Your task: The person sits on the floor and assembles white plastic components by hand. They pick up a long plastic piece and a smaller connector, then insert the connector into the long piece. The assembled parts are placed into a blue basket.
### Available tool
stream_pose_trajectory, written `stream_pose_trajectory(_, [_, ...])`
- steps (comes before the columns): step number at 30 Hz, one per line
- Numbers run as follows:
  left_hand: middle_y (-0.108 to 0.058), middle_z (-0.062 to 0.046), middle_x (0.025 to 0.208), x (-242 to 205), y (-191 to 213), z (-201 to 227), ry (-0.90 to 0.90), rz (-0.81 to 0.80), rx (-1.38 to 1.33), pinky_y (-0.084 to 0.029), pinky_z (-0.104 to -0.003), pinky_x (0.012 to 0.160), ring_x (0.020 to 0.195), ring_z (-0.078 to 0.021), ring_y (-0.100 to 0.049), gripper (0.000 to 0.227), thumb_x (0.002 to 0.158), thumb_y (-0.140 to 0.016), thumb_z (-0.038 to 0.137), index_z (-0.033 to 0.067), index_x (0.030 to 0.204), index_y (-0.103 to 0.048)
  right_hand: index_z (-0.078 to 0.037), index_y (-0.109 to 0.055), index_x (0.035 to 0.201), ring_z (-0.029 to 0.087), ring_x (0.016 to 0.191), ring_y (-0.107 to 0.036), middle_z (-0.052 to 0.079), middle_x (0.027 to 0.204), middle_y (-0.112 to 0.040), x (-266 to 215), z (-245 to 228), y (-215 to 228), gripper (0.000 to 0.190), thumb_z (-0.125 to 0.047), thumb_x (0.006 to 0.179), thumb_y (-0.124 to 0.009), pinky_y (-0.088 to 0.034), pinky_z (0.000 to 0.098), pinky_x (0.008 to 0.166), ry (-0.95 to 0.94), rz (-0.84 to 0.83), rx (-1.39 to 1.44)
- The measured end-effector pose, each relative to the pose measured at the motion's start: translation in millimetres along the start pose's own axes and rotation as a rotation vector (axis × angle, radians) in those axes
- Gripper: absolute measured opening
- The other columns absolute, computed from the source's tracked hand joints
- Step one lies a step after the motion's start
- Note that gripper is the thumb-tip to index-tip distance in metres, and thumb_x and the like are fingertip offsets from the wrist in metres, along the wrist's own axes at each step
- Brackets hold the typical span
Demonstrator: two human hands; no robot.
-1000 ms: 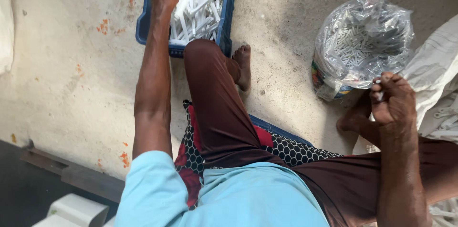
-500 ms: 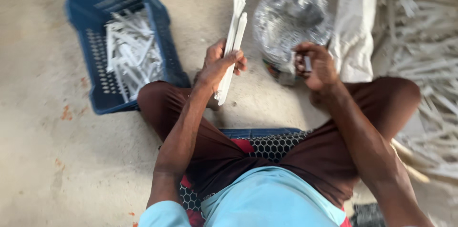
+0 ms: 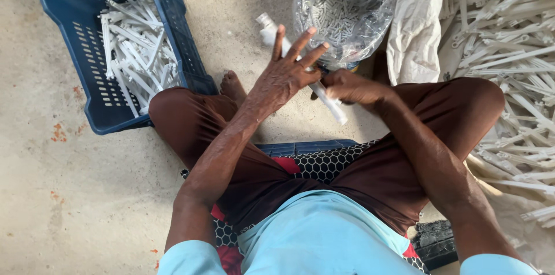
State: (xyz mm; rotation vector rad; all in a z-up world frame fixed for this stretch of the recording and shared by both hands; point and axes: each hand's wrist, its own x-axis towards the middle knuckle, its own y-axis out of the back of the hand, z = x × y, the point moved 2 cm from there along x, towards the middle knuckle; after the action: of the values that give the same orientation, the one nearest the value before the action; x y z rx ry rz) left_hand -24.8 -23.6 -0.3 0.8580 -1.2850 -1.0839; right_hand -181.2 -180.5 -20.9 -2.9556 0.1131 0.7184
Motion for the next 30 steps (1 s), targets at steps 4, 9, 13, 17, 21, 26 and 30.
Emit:
stream_pose_trajectory(4, [-0.019,0.003,0.174,0.4,-25.9,5.2,-0.018,0.032,0.092,0.002,-0.063,0.132,0.161,-0.0308,-0.01,0.031,0.089,-0.081,0.003,0.0261,0.11,-0.074,-0.007,-0.067,0.093,0.006,0.052,-0.045,-0.002,0.071,-0.061,15.2,27.2,-15.0,0.024,-0.025,0.083,-0.077,-0.037,0.025,0.043,-0.043,0.015,-0.022])
stream_pose_trajectory(9, [0.012,-0.007,0.181,-2.5,-33.3,-19.2,0.42,0.288,-0.108,-0.011,-0.059,0.136,0.164,-0.0304,-0.002,0.067,0.101,-0.069,-0.002,0.0126,0.163,-0.048,-0.003,-0.069,0.091,0.01,0.053,-0.047,0.004,0.069,-0.061,26.7,24.1,-11.8,0.024,-0.026,0.093,-0.072,-0.04,0.0271,0.047,0.053,0.186,-0.033])
stream_pose_trajectory(13, [-0.025,-0.02,0.16,-3.4,-39.4,-35.3,0.784,0.46,-1.644,-0.039,-0.061,0.115,0.145,-0.0328,-0.034,0.083,0.091,-0.076,0.023,0.0176,0.157,-0.025,-0.004,-0.071,0.094,0.012,0.06,-0.059,0.005,0.074,-0.067,32.1,27.0,-22.1,0.021,-0.024,0.095,-0.071,-0.052,0.0302,0.055,0.165,0.191,-0.108])
stream_pose_trajectory(17, [-0.071,-0.025,0.122,10.8,-39.9,-17.2,0.724,0.472,-1.816,-0.065,-0.047,0.085,0.101,-0.0315,-0.076,0.073,0.097,-0.077,0.031,-0.0015,0.152,-0.042,-0.003,-0.069,0.099,0.015,0.067,-0.067,0.005,0.078,-0.07,40.2,38.0,-52.2,0.032,-0.035,0.094,-0.069,-0.061,0.0317,0.062,0.2,0.088,-0.16])
stream_pose_trajectory(21, [-0.077,-0.021,0.102,14.5,-25.5,-14.4,0.747,0.444,-1.505,-0.054,-0.026,0.04,0.055,-0.0175,-0.066,0.059,0.099,-0.067,0.037,0.0024,0.139,-0.04,-0.006,-0.072,0.105,0.017,0.077,-0.064,0.009,0.088,-0.072,40.4,34.0,-60.4,0.045,-0.048,0.1,-0.059,-0.054,0.0344,0.069,0.139,0.126,-0.53])
stream_pose_trajectory(26, [-0.073,-0.012,0.115,0.9,-13.2,-37.8,0.72,0.439,-1.359,-0.061,-0.024,0.047,0.073,-0.0133,-0.076,0.048,0.098,-0.065,0.029,0.0045,0.135,-0.047,-0.006,-0.061,0.097,0.017,0.063,-0.044,0.008,0.082,-0.052,21.5,5.0,-18.2,0.016,-0.018,0.099,-0.05,-0.036,0.0291,0.052,-0.217,0.458,0.352])
stream_pose_trajectory(30, [-0.074,-0.014,0.091,-13.2,-23.8,-43.3,0.667,0.386,-1.222,-0.062,-0.028,0.062,0.077,-0.0155,-0.072,0.039,0.097,-0.078,0.025,-0.0019,0.123,-0.07,-0.006,-0.056,0.103,0.015,0.074,-0.057,0.012,0.097,-0.064,1.4,-22.0,20.9,0.027,0.013,0.087,-0.045,-0.049,0.0264,0.063,-0.008,0.631,0.596])
